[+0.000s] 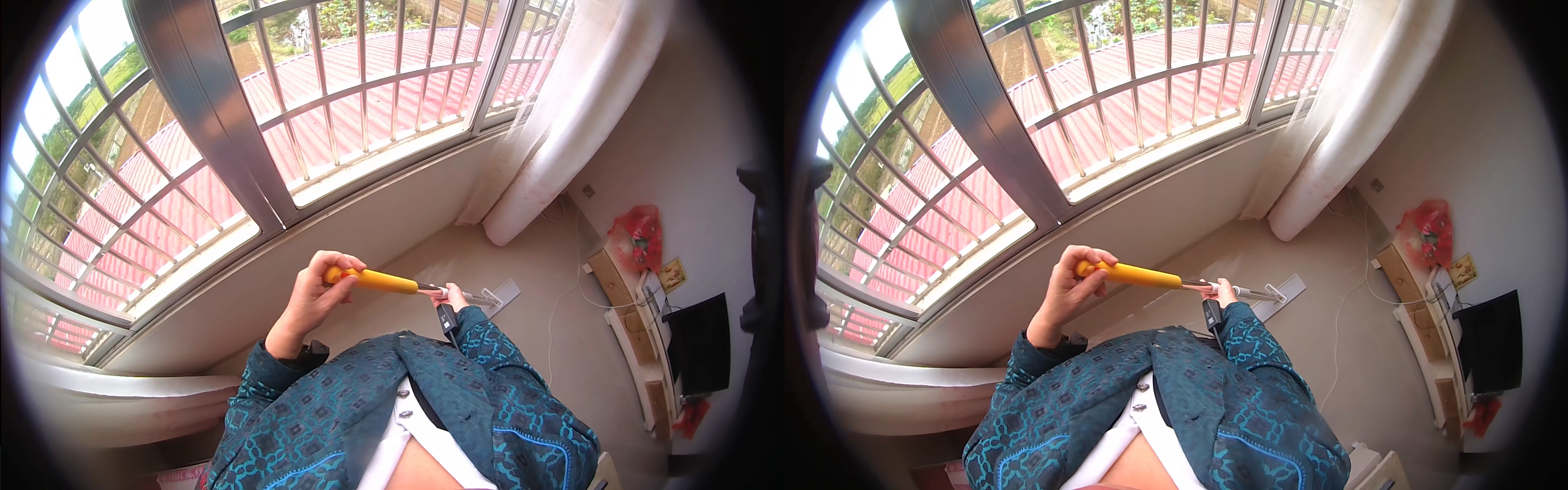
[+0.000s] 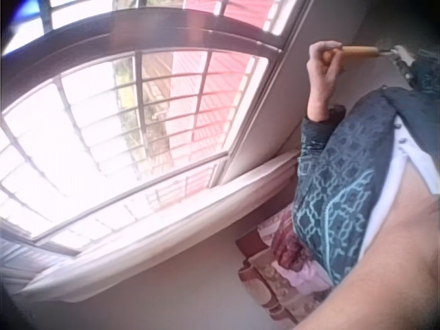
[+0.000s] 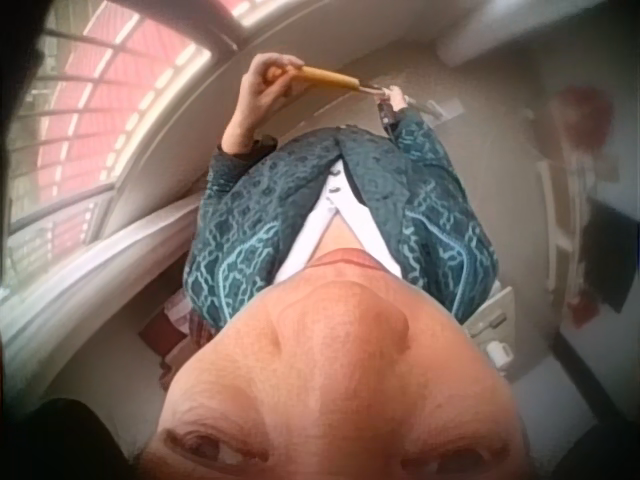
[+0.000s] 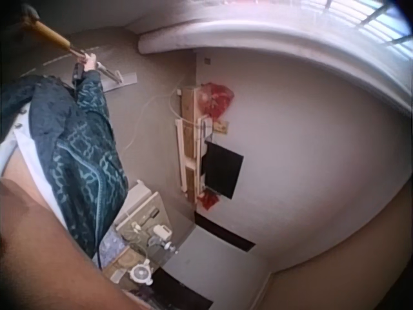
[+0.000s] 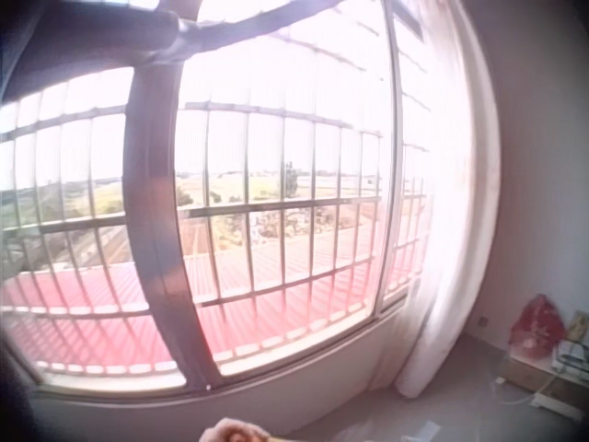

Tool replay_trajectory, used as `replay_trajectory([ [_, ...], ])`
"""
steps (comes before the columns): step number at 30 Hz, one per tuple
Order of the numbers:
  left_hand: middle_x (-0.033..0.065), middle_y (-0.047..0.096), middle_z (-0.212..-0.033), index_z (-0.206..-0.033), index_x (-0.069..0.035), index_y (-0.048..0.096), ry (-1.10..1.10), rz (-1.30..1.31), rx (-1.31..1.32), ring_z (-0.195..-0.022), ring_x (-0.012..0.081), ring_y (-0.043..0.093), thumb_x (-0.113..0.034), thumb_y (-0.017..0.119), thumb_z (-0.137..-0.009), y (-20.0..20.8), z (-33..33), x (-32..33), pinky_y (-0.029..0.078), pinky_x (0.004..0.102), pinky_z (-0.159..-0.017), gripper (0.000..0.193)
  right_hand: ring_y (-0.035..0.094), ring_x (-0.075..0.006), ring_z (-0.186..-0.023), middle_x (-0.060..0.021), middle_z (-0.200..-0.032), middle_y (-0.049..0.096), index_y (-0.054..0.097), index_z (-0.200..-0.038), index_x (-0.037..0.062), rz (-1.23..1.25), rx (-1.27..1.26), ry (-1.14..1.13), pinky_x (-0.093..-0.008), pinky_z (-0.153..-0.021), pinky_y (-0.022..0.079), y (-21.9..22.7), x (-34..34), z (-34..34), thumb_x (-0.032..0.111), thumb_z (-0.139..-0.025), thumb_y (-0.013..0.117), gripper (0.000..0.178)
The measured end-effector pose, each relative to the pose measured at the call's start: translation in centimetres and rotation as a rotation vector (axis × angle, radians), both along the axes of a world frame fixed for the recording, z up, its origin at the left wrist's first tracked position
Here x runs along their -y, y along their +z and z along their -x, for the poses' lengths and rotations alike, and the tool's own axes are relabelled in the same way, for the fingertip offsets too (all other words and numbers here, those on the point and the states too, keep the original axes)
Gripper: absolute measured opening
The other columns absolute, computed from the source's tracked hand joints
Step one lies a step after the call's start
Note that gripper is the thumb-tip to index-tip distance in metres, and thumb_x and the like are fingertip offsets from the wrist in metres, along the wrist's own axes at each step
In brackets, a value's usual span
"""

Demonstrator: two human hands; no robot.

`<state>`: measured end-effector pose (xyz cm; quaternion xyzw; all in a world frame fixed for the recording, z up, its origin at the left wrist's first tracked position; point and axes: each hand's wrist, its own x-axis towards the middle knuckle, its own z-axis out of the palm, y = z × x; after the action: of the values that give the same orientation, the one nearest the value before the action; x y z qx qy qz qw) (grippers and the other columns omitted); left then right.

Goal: The person assembles a mop by connecting a yellow handle to a mop head. They then extend the telescopic handle to its full length and hold the assembled mop upright in the room.

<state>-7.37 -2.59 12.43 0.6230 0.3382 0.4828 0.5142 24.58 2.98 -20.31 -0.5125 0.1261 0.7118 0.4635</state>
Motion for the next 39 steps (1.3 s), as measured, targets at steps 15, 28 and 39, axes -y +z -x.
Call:
replay_trajectory([
  [15, 0.0132, 0.064, -0.089, -0.102, -0.004, 0.049, 0.599, -0.368, -0.099, -0.068, 0.011, 0.056, 0.006, 0.063, -0.077, 5.5, 10.2, 8.7, 0.047, 0.0209, -0.058, 0.03, 0.061, -0.021, -0.073, -0.0087, -0.077, 0.061, 0.055, -0.088, 0.0048, -0.11, -0.009, 0.608, -0.0337, -0.069, 0.055, 10.0, 0.0, 17.0, 0.033, -0.091, 0.059, 0.028],
  [28, 0.0025, 0.054, -0.079, -0.081, -0.005, 0.055, 0.51, -0.145, -0.08, -0.069, 0.0094, 0.053, 0.001, 0.068, -0.078, -1.9, 0.3, 1.5, 0.043, 0.0209, -0.063, 0.015, 0.053, -0.0193, -0.047, -0.0103, -0.062, 0.061, 0.064, -0.072, 0.001, -0.18, 0.409, 0.658, -0.0292, -0.047, 0.045, 4.1, -3.3, 4.2, 0.048, -0.093, 0.049, 0.054],
  [39, 0.0054, 0.056, -0.097, -0.09, -0.006, 0.057, 0.171, 0.136, 0.047, -0.079, 0.0103, 0.056, -0.002, 0.065, -0.084, -7.6, -4.0, -0.9, 0.053, 0.0217, -0.061, 0.011, 0.06, -0.0161, -0.063, -0.0101, -0.077, 0.059, 0.048, -0.082, 0.0037, -0.019, -0.031, -0.169, -0.0266, -0.054, 0.051, 2.8, -4.9, 3.9, 0.033, -0.093, 0.051, 0.031],
])
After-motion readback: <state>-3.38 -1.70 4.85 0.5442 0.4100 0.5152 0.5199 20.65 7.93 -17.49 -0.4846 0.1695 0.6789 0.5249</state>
